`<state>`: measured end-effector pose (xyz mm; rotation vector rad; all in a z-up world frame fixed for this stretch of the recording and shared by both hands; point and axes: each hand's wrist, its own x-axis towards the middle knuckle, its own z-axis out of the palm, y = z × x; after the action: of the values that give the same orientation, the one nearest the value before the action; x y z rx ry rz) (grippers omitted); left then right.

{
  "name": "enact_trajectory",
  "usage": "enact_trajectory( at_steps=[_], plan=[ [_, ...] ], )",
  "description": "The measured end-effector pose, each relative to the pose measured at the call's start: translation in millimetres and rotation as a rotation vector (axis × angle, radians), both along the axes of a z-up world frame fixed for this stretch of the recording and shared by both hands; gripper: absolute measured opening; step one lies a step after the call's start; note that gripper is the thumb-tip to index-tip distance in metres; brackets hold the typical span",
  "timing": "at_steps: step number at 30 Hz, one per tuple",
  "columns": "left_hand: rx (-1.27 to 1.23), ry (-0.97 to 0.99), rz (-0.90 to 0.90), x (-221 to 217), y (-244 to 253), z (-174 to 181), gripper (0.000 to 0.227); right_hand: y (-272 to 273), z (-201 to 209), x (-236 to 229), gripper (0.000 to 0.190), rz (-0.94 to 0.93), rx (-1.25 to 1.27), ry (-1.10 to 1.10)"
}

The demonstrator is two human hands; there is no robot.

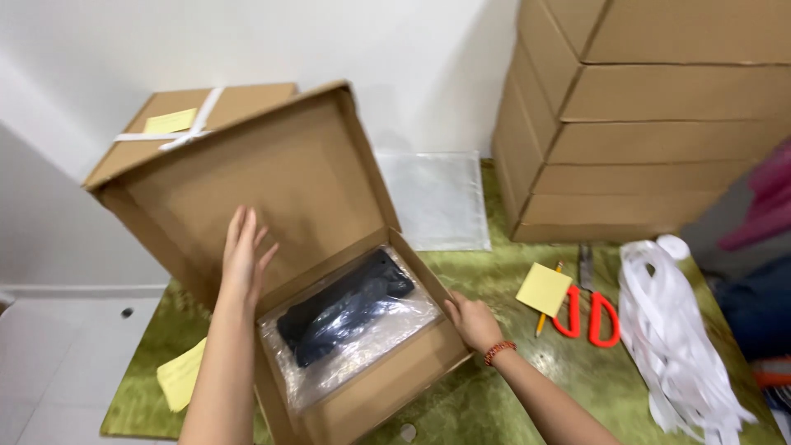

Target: Unpacking garments from cardboard boxes, removing plastic packaging, and hanging them on a clothing rack.

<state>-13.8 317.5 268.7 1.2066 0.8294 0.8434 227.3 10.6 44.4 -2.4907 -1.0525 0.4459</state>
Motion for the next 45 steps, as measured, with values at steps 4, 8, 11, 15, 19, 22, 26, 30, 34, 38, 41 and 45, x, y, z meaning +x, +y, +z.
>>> enact_trajectory(
  at_steps=[4,8,11,15,19,22,26,30,34,38,41,45],
  plan=[
    [-0.108,0.124,-0.017,-19.3,2.9,-71.6,0.081,-5.4,6.6,-0.4,0.041,-0.032,0.026,0.036],
    [0.009,0.497,-0.034,-52.3,26.9,-231.0,0.078,-7.0,25.1,-8.0,0.042,-0.029,0.026,0.057],
    [0.199,0.859,-0.105,-78.8,4.9,-278.2,0.078,-0.6,51.8,-22.1,0.044,-0.001,0.029,-0.023],
    [0.087,0.823,-0.026,-89.4,-47.8,-280.5,0.122,1.1,43.9,-19.8,0.044,0.219,0.098,-0.395],
    [0.056,0.704,0.012,-97.2,-82.3,-254.7,0.129,9.5,28.6,-22.6,0.042,0.39,0.314,-0.573],
    [-0.06,0.775,0.028,-113.0,-86.5,-278.1,0.132,23.0,35.6,-47.8,0.034,0.451,0.358,-0.548],
    [-0.371,0.444,0.084,-117.8,-89.4,-283.8,0.11,56.7,32.4,-62.0,0.075,0.247,0.23,0.065],
    [-0.687,0.176,0.024,-118.8,-96.5,-258.1,0.072,77.6,-48.3,-28.7,0.109,0.18,0.091,0.189],
    [-0.664,0.181,-0.11,-126.4,-105.3,-183.6,0.059,72.7,-8.1,-39.0,0.093,0.168,-0.199,0.06],
    [-0.415,0.065,-0.303,-127.9,-94.5,-153.5,0.052,80.9,1.3,-28.4,0.08,0.119,-0.065,0.218],
    [-0.381,-0.047,-0.437,-130.6,-90.6,-135.5,0.053,73.2,30.4,-27.1,0.068,0.08,0.024,0.334],
    [-0.381,-0.178,-0.593,-131.2,-85.4,-109.8,0.079,71.5,55.7,-22.5,0.056,0.03,0.118,0.447]
  ],
)
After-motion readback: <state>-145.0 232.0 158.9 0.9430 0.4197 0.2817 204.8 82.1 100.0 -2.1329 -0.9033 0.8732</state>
